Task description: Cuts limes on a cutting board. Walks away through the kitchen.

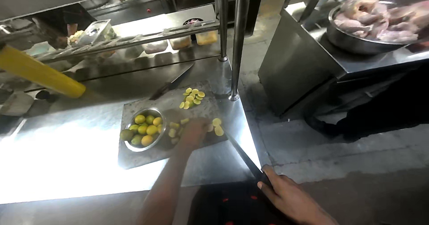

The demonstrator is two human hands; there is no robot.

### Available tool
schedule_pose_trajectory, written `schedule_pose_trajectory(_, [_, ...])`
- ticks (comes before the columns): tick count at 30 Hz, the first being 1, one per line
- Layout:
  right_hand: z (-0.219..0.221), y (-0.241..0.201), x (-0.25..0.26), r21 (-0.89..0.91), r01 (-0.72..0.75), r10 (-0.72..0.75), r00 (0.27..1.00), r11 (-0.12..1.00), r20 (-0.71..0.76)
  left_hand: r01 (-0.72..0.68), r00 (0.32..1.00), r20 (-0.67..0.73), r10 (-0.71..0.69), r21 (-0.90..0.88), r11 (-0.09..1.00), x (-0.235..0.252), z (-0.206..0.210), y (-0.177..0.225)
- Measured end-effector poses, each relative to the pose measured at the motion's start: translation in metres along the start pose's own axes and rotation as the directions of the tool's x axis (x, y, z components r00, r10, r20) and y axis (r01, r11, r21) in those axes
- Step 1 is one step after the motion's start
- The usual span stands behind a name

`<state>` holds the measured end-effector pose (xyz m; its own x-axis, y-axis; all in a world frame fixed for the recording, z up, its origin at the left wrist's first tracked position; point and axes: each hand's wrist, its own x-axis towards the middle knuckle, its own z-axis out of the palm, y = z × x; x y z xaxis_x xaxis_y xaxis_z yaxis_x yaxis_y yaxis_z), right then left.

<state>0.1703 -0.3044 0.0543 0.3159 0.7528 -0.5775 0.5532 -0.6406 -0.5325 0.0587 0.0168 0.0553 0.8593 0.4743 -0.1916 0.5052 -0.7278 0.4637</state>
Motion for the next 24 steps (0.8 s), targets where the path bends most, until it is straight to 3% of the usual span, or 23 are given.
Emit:
schedule_pose_trajectory(3, [0.004, 0.002, 0.002, 0.009, 0.002, -0.002, 1.0, 1.0, -0.02, 0.026, 0.999, -0.022, -0.025, 0.037, 0.999, -0.002, -0.001, 0.001])
schedule_pose_trajectory(11, [0.006, 0.002, 0.009, -0.007, 0.026, -0.026, 0.999, 1.0, -0.021, -0.079, 0.967, -0.238, 0.086, 0.036, 0.996, -0.008, 0.016, -0.003])
schedule_pose_trajectory(16, [0.002, 0.002, 0.011, 0.018, 0.022, -0.021, 1.0, 1.0, -0.021, 0.084, 0.967, -0.243, -0.081, 0.003, 0.996, -0.025, -0.012, 0.006])
schedule_pose_trajectory(20, [0.002, 0.006, 0.009, 0.04, 0.019, -0.017, 0.999, 0.999, -0.047, 0.194, 0.897, -0.415, -0.155, 0.052, 0.98, -0.06, -0.073, 0.01])
schedule_pose_trajectory(24, [0.004, 0.011, 0.012, 0.05, 0.03, -0.025, 0.995, 0.998, -0.093, 0.157, 0.739, -0.663, -0.123, -0.008, 0.988, -0.092, -0.109, -0.01])
